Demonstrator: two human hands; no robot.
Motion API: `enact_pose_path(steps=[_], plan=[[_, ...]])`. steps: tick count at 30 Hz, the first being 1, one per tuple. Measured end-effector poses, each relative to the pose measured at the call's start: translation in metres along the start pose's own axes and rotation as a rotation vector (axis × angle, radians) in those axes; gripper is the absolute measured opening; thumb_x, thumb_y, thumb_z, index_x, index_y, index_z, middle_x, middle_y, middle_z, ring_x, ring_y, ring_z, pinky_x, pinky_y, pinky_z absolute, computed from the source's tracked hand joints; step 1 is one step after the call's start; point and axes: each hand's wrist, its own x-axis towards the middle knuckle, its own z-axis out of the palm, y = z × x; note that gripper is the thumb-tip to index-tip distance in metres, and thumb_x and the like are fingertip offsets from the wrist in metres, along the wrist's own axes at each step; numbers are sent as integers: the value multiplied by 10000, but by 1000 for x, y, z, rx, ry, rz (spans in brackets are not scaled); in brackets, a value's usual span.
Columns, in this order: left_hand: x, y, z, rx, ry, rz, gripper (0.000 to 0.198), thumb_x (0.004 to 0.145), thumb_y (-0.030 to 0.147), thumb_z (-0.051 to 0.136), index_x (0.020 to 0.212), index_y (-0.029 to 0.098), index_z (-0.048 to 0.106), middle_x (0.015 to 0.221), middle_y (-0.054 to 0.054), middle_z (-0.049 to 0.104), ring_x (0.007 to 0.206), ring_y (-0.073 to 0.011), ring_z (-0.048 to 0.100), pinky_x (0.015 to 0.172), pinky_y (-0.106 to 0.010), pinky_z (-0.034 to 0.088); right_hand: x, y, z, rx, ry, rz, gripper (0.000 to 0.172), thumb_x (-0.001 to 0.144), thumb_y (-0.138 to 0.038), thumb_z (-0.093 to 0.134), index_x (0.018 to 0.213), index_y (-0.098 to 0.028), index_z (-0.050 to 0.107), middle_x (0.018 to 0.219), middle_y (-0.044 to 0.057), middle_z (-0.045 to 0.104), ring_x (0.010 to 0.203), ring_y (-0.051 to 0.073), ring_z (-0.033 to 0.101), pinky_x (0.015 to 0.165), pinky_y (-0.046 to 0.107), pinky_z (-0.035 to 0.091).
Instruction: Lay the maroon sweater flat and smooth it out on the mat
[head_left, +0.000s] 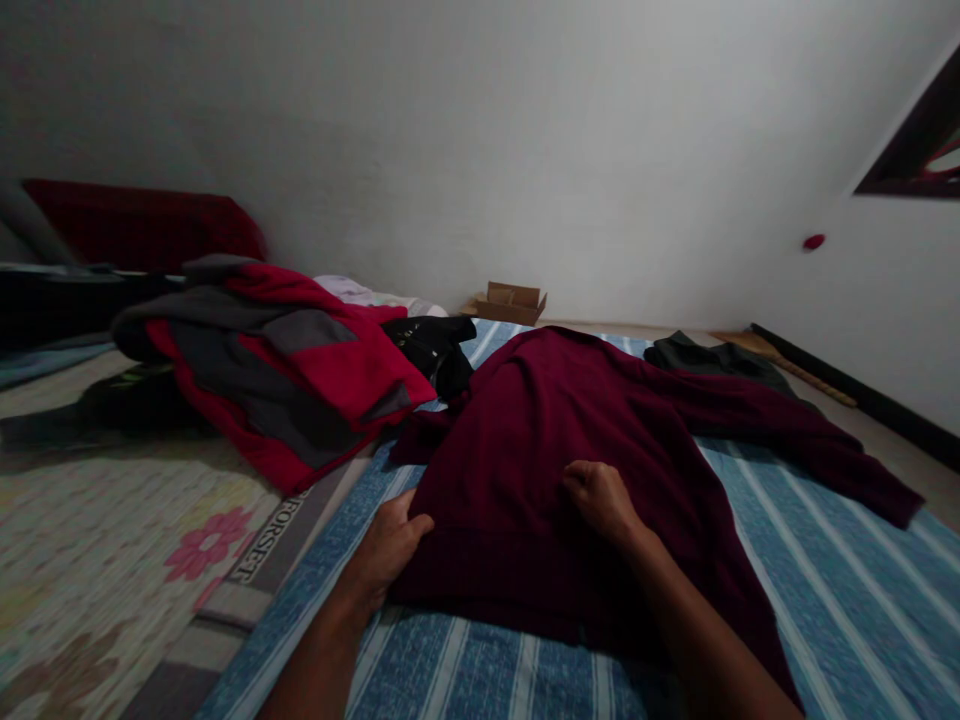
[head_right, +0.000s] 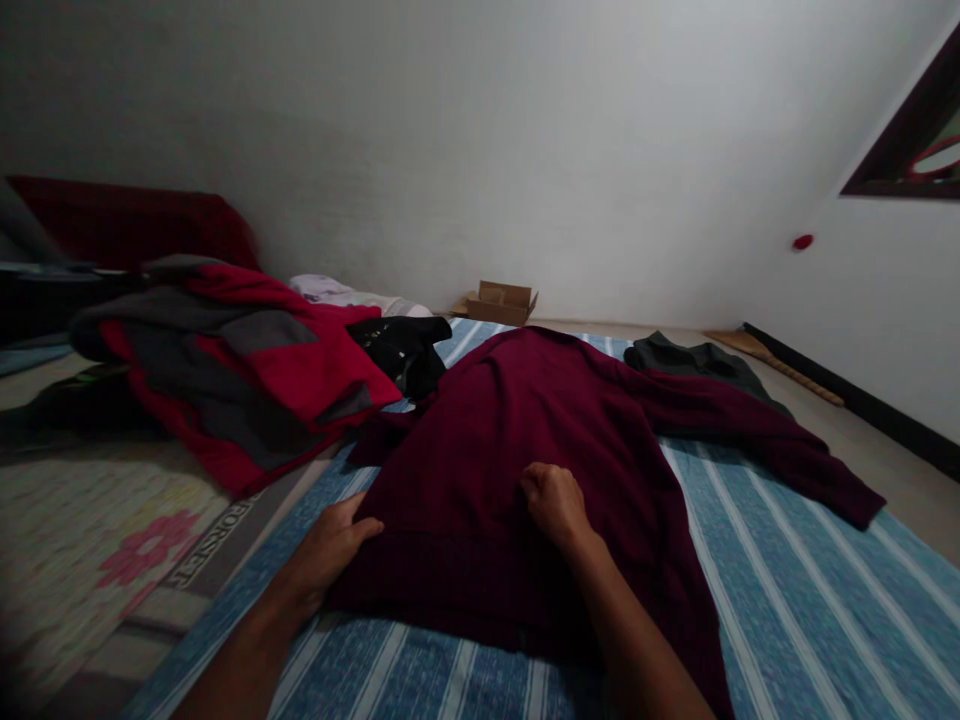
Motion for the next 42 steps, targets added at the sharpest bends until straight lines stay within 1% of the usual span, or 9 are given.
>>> enact_pose_path(steps=[9,18,26,30,34,36,37,39,42], plan=[[4,-9,1,-1,4,14,351,589,243,484,896,147,623,790,-38,697,768,-258,637,645,-318,478,21,-14,5,-140,-39,89,254,835,-228,436,910,-225,679,957,90,691,909,224,621,708,278,392],[3,-6,2,41,18,33,366,590,245,464,900,147,631,789,-35,694,776,-250,633,663,-309,478,32,-19,5,-188,-54,104,251,815,-215,438,898,-212,675,949,105,686,890,243,628,684,299,413],[1,-6,1,17,11,32,356,592,240,469,892,148,635,753,-27,690,759,-250,634,636,-303,474,33,-17,12,-76,-12,71,204,770,-128,465,861,-168,642,907,138,663,893,251,609,744,333,402],[1,-7,1,0,5,38,356,586,242,473,888,150,636,761,-28,691,740,-242,631,618,-294,467,32,-7,10,115,10,43,147,794,-167,449,766,-157,592,773,91,639,761,199,605,664,283,413],[2,-9,1,-5,7,54,360,578,248,474,885,148,633,742,-25,686,736,-244,630,613,-292,465,9,3,-2,357,-6,12,239,885,-303,323,805,-170,505,534,-27,503,469,122,494,468,216,372],[2,-9,1,2,10,60,350,580,253,478,877,147,631,739,-24,684,730,-242,629,614,-290,464,-14,5,-10,513,-34,-35,255,890,-384,339,797,-185,468,487,-62,444,409,100,436,429,199,340],[2,-9,1,13,16,62,341,581,253,480,869,148,630,734,-22,682,724,-239,627,613,-288,461,-28,5,-14,693,-68,-81,261,882,-417,380,788,-187,463,470,-70,430,393,90,409,417,192,315],[2,-8,2,40,34,64,325,582,252,483,853,150,630,722,-20,679,712,-236,624,606,-286,457,-59,3,-20,973,-183,-136,305,847,-483,470,772,-187,466,450,-74,431,370,74,365,396,183,268],[1,-6,2,40,37,54,328,585,254,482,863,154,626,723,-17,682,706,-237,628,591,-284,460,-106,-3,-22,1110,-454,-157,383,797,-560,536,751,-187,466,440,-70,448,353,61,341,386,177,241]])
